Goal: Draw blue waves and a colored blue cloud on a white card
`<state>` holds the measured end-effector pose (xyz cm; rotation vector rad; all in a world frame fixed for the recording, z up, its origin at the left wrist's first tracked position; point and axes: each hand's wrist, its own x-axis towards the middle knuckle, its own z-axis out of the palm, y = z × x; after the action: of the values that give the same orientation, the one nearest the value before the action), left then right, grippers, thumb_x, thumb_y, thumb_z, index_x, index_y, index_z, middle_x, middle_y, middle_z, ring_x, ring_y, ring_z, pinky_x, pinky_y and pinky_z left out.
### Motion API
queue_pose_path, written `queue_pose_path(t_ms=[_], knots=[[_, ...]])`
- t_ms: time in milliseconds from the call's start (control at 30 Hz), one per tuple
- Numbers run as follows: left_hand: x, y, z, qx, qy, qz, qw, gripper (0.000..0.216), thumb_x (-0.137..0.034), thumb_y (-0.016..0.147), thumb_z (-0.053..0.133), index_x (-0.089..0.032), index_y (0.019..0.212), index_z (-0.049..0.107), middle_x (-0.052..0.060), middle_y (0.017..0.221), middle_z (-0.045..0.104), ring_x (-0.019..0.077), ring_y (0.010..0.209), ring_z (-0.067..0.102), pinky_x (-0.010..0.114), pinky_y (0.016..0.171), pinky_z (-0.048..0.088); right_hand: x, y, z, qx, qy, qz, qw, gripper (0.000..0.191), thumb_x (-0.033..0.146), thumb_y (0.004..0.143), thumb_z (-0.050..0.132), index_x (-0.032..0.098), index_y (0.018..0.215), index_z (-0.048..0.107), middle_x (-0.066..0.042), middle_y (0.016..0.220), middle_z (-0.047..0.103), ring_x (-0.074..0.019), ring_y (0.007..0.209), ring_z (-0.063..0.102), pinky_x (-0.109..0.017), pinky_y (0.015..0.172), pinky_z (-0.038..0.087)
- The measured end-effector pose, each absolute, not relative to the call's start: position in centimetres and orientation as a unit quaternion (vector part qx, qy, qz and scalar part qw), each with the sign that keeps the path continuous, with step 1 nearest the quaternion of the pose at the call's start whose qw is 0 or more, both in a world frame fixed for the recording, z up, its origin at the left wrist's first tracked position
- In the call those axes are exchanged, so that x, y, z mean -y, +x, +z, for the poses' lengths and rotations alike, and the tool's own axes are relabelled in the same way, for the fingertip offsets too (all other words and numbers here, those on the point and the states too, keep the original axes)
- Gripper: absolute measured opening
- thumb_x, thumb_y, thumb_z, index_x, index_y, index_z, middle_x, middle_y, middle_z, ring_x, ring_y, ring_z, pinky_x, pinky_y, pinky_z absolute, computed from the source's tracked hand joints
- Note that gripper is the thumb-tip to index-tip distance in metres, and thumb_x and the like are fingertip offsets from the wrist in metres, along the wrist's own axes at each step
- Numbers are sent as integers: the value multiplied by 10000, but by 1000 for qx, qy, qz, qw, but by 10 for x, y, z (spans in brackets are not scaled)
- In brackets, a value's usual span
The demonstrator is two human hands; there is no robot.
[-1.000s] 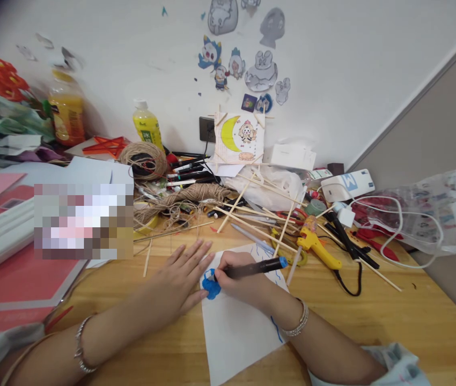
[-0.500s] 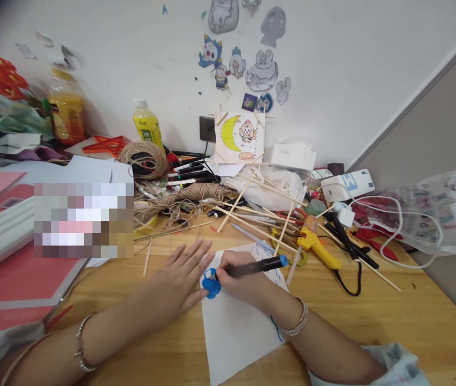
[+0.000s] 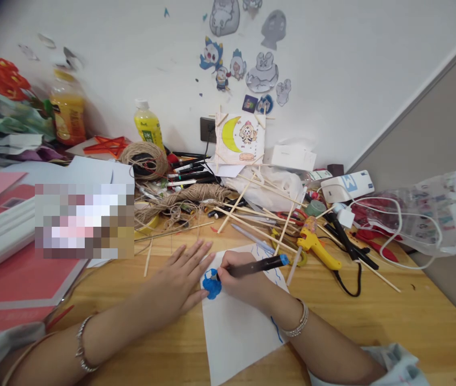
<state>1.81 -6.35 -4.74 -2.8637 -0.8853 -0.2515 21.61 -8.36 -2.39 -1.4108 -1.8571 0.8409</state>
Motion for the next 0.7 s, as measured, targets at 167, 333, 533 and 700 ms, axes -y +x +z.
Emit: queue_pose_path(t_ms=[167,333,533,700], knots=[[64,19,-46,292,-951,-76,68,602,-481,923,459,-105,1390,405,186,1481,320,356,1361,292,504,1044,301,84,216,-24,709,-543,318,318,167,149,708,505,193,548,485,32,509,526,-106,489,464,-213,484,353],[64,18,-47,292,-951,-84,62,581,-478,939,423,-112,1390,407,184,1482,324,347,1366,285,500,1053,289,84,215,-22,706,-541,322,324,175,132,705,511,197,546,479,39,503,520,-103,481,456,-207,474,350],[63,17,-53,295,-947,-105,68,574,-494,945,397,-131,1389,410,159,1492,319,326,1375,273,480,1069,274,84,216,-24,710,-535,320,327,174,141,714,517,195,551,488,38,506,529,-102,486,465,-205,476,355],[63,17,-52,292,-949,-91,78,588,-496,935,421,-120,1387,412,167,1491,313,342,1373,270,495,1056,290,84,216,-26,711,-535,321,324,162,166,723,520,193,564,507,28,523,551,-105,494,480,-208,480,358]])
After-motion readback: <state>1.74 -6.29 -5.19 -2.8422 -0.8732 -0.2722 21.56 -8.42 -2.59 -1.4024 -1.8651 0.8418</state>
